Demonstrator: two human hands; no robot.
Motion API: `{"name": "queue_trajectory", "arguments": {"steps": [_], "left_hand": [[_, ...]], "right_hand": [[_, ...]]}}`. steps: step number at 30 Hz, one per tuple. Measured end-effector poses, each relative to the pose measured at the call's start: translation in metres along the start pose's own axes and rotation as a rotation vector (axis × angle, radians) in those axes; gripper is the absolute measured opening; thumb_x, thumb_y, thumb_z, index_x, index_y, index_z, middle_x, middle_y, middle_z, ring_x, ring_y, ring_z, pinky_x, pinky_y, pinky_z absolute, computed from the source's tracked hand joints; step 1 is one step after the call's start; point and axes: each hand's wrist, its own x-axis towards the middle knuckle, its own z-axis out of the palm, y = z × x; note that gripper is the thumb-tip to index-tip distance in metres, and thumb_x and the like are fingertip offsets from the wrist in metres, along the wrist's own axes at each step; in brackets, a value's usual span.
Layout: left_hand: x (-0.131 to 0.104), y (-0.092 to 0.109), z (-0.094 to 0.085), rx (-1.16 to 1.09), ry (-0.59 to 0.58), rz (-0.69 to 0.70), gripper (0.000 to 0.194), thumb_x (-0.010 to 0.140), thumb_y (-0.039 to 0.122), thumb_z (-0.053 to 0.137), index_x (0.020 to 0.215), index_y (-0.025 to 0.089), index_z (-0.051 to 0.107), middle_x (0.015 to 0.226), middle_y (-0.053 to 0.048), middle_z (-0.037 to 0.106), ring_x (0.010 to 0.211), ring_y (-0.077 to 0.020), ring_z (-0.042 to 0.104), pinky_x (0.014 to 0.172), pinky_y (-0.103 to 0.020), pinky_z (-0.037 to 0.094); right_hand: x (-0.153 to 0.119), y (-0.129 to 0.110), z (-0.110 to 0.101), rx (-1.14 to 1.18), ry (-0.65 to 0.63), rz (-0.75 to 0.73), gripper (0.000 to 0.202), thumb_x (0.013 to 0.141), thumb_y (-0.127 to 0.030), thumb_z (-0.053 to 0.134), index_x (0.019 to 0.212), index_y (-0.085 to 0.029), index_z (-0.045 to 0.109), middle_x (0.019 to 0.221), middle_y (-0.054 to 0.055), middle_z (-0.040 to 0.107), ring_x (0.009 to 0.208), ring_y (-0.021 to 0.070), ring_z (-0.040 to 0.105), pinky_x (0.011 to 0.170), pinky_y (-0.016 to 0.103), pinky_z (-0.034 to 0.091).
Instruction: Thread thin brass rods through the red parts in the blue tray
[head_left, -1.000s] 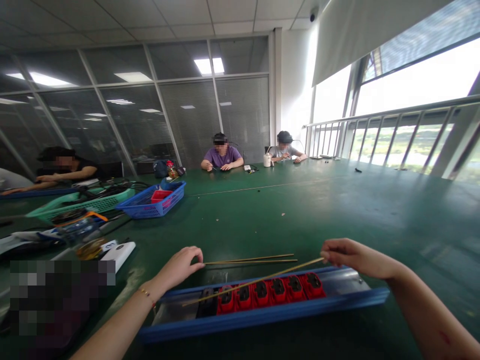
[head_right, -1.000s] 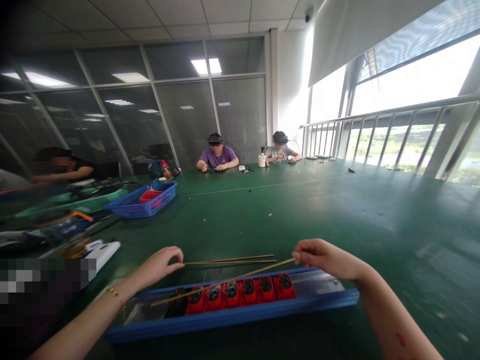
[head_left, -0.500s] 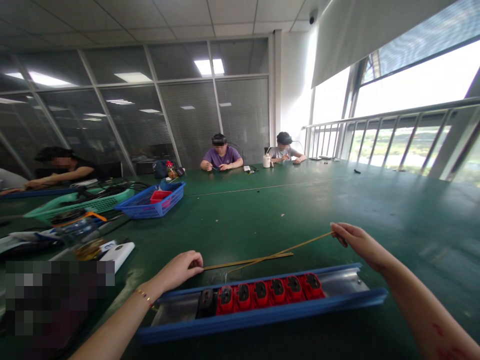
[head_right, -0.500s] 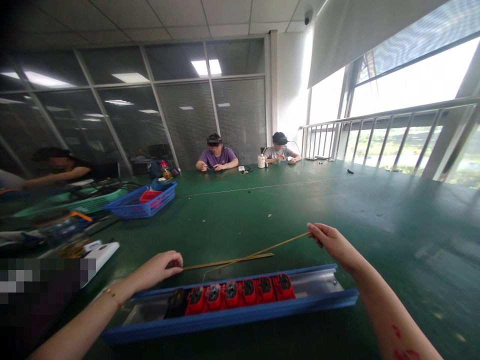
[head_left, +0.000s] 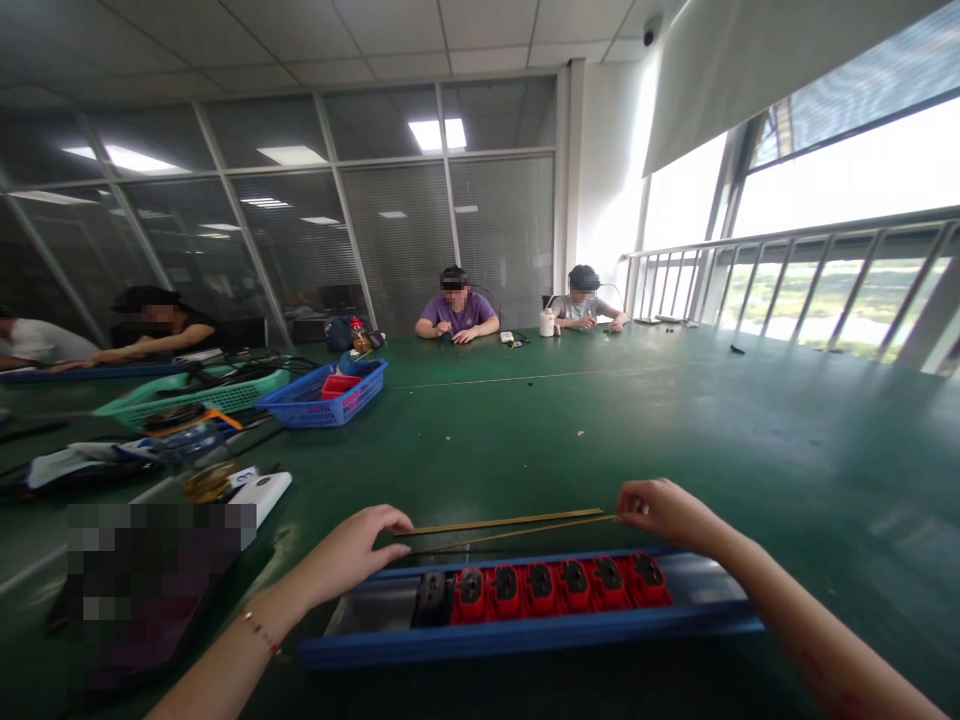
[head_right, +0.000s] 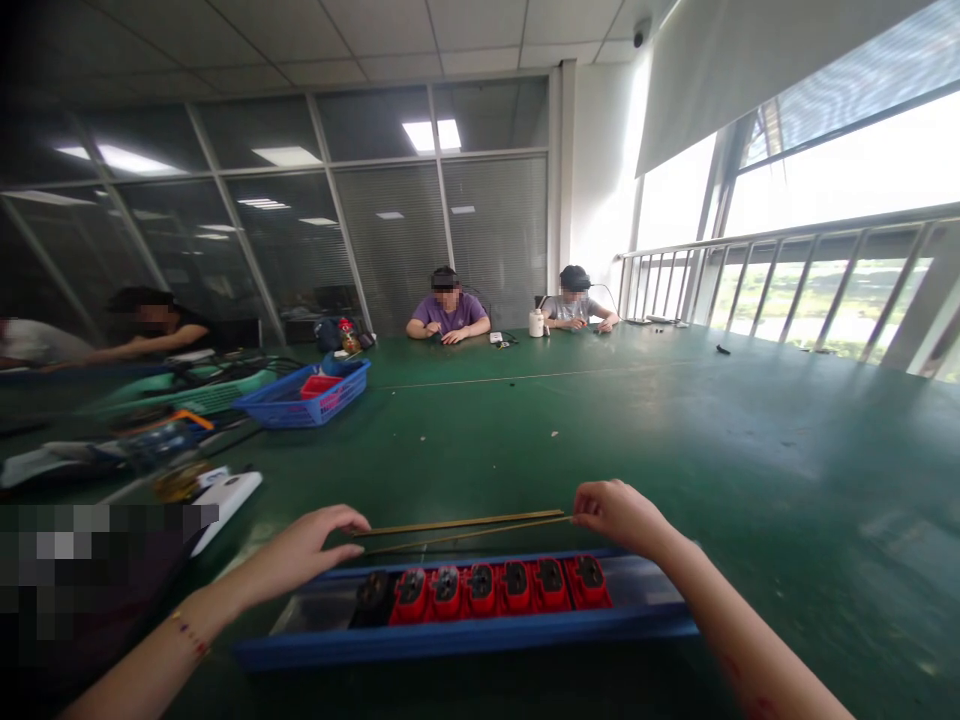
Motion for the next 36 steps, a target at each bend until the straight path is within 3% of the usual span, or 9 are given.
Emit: {"name": "queue_trajectory", "arguments": {"steps": [6,10,14,22,27,32,36], "left_hand": [[0.018,-0.015,0.006,0.137,-0.049,0.035,0.033,0.07,0.039,0.058,0.099,0.024,0.059,0.103,-0.003,0.06,0.096,-0.0211,0.053,0.084,-0.03,0.04],[0.025,-0.02,0.009,0.199,-0.079,0.049,0.033,0.069,0.035,0.06,0.1,0.026,0.058,0.104,-0.002,0.06,0.098,-0.0206,0.053,0.085,-0.029,0.039],[0.028,-0.017,0.01,0.252,-0.094,0.071,0.028,0.072,0.029,0.056,0.099,0.027,0.058,0.099,-0.001,0.061,0.093,-0.0189,0.055,0.081,-0.028,0.04],[0.038,-0.009,0.016,0.332,-0.105,0.099,0.023,0.067,0.009,0.046,0.078,0.023,0.06,0.079,0.0,0.062,0.074,-0.0163,0.056,0.064,-0.024,0.038],[0.041,-0.01,0.019,0.308,-0.11,0.054,0.021,0.057,0.008,0.047,0.069,0.02,0.059,0.071,0.0,0.06,0.063,-0.0143,0.054,0.053,-0.021,0.035],[0.029,0.001,0.001,0.2,-0.038,0.049,0.016,0.07,0.018,0.043,0.078,0.019,0.057,0.081,-0.001,0.06,0.074,-0.0148,0.055,0.065,-0.022,0.04],[0.007,0.026,-0.008,-0.207,0.043,0.034,0.019,0.078,0.027,0.04,0.085,0.019,0.056,0.079,0.0,0.061,0.074,-0.0153,0.055,0.066,-0.023,0.042]], "right_hand": [[0.023,-0.034,0.009,-0.405,-0.012,-0.035,0.015,0.076,-0.025,0.05,0.073,-0.022,0.064,0.076,0.003,0.068,0.075,0.0209,0.062,0.062,0.026,0.038],[0.03,-0.043,0.011,-0.468,-0.043,-0.087,0.014,0.075,-0.025,0.054,0.086,-0.022,0.063,0.091,0.005,0.066,0.09,0.0225,0.059,0.072,0.028,0.038],[0.033,-0.042,0.012,-0.446,-0.109,-0.177,0.032,0.071,-0.022,0.055,0.103,-0.024,0.057,0.103,0.006,0.063,0.097,0.0238,0.056,0.077,0.032,0.038],[0.047,-0.047,0.02,-0.516,-0.204,-0.172,0.026,0.064,-0.01,0.05,0.085,-0.02,0.063,0.087,0.007,0.067,0.083,0.024,0.061,0.065,0.029,0.038],[0.045,-0.036,0.023,-0.329,-0.23,-0.141,0.02,0.06,-0.015,0.052,0.076,-0.02,0.061,0.078,0.003,0.065,0.07,0.0193,0.058,0.056,0.024,0.036],[0.023,-0.028,0.007,0.106,-0.117,-0.147,0.011,0.068,-0.016,0.046,0.074,-0.018,0.055,0.067,-0.002,0.055,0.06,0.0117,0.048,0.053,0.02,0.035],[-0.005,-0.032,-0.003,0.375,0.041,-0.05,0.012,0.077,-0.023,0.04,0.078,-0.019,0.051,0.065,-0.003,0.048,0.06,0.0114,0.043,0.053,0.02,0.035]]}}
